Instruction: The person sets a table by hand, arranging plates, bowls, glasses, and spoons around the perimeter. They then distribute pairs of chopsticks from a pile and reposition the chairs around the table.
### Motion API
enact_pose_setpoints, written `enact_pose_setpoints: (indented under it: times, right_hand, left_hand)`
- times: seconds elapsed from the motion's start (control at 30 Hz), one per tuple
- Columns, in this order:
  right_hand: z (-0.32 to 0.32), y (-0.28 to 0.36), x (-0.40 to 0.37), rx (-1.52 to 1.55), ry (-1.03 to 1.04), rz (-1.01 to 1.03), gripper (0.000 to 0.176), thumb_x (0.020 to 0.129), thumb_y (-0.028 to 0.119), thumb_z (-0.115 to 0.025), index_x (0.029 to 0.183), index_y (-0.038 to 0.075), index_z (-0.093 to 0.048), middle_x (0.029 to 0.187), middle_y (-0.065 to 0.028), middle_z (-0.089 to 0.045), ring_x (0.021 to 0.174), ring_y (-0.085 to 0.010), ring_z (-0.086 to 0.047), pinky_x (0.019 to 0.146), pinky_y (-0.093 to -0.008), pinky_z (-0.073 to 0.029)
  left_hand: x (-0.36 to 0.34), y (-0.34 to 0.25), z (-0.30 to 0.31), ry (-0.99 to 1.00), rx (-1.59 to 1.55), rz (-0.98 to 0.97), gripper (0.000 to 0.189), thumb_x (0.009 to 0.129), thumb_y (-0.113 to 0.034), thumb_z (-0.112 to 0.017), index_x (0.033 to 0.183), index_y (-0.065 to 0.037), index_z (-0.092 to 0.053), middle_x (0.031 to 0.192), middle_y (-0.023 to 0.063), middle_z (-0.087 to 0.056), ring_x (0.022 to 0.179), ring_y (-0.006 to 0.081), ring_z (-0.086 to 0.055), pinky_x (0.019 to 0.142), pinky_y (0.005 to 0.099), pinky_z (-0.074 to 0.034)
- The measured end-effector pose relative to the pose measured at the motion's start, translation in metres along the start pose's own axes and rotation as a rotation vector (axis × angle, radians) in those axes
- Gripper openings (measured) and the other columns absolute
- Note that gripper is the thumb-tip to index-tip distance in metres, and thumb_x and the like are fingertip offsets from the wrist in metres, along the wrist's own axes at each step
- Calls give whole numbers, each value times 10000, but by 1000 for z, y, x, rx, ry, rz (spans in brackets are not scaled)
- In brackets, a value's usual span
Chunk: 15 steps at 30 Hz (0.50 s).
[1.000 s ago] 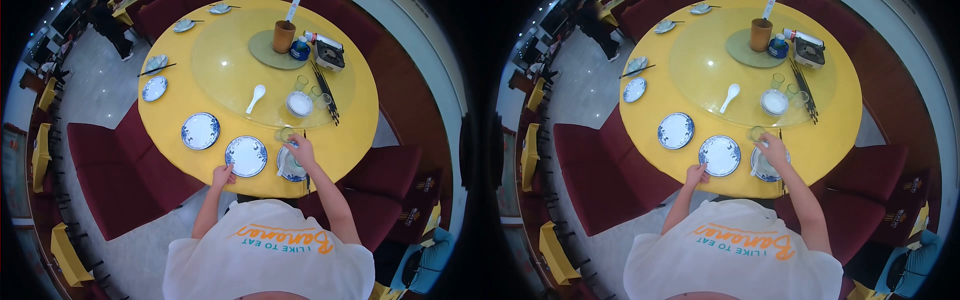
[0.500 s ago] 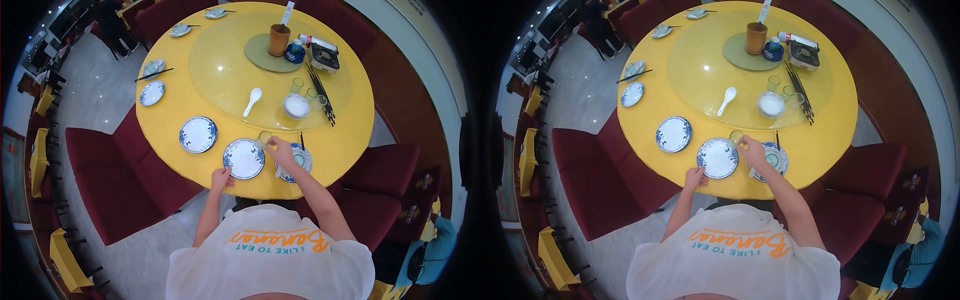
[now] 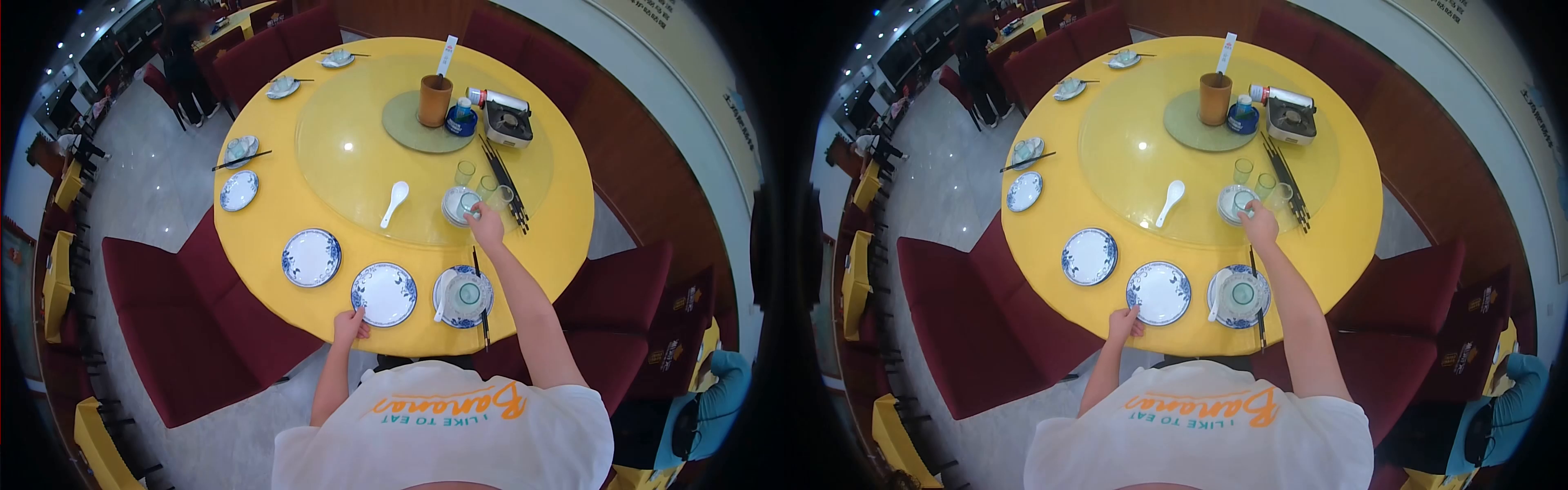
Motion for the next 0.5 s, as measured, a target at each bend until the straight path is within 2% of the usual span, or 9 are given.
enact_pose_setpoints:
  times: [0.1, 0.2, 0.3, 0.4, 0.5]
  right_hand:
    - [-5, -1, 4, -35, 47, -2, 252, 680, 294, -653, 839, 122, -559, 765, -114, -595, 706, -303, -565, 609, -378, -442]
    - [-1, 7, 3, -80, 63, -6, 298, 670, 316, -662, 860, 115, -549, 785, -114, -582, 767, -303, -548, 665, -380, -439]
    - [-2, 13, 5, -107, 13, 97, 390, 655, 344, -676, 907, 92, -517, 940, -166, -536, 901, -337, -493, 752, -393, -416]
    - [-3, 15, 5, -134, -64, 131, 523, 604, 396, -708, 937, 64, -480, 1103, -233, -430, 1004, -370, -421, 813, -411, -387]
    - [-12, 9, 11, -160, 53, 43, 625, 543, 432, -740, 957, 57, -460, 1153, -252, -362, 1009, -390, -400, 830, -410, -379]
  left_hand:
    - [1, 0, -1, -3, -6, -2, 406, 841, -296, -491, 667, 66, -545, 540, 131, -567, 388, 173, -544, 350, 252, -422]
    - [-1, 0, 1, -8, -6, -4, 401, 838, -295, -497, 670, 66, -546, 537, 129, -567, 387, 172, -544, 348, 250, -420]
    - [-1, 0, 0, -16, -5, 7, 399, 836, -294, -501, 665, 63, -547, 534, 128, -567, 384, 172, -543, 346, 250, -418]
    - [-2, -2, 0, -27, 1, 16, 397, 836, -292, -499, 659, 61, -547, 533, 128, -567, 380, 173, -541, 344, 250, -418]
    - [-2, -4, 0, -32, 13, 15, 396, 836, -290, -496, 654, 59, -547, 534, 128, -567, 379, 173, -541, 344, 250, -419]
Point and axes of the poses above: each hand's wrist, its own x-axis towards the middle knuckle, its own z-axis out of the back of the hand, y = z × x, the point moved 8 cm from there along x, towards the middle knuckle
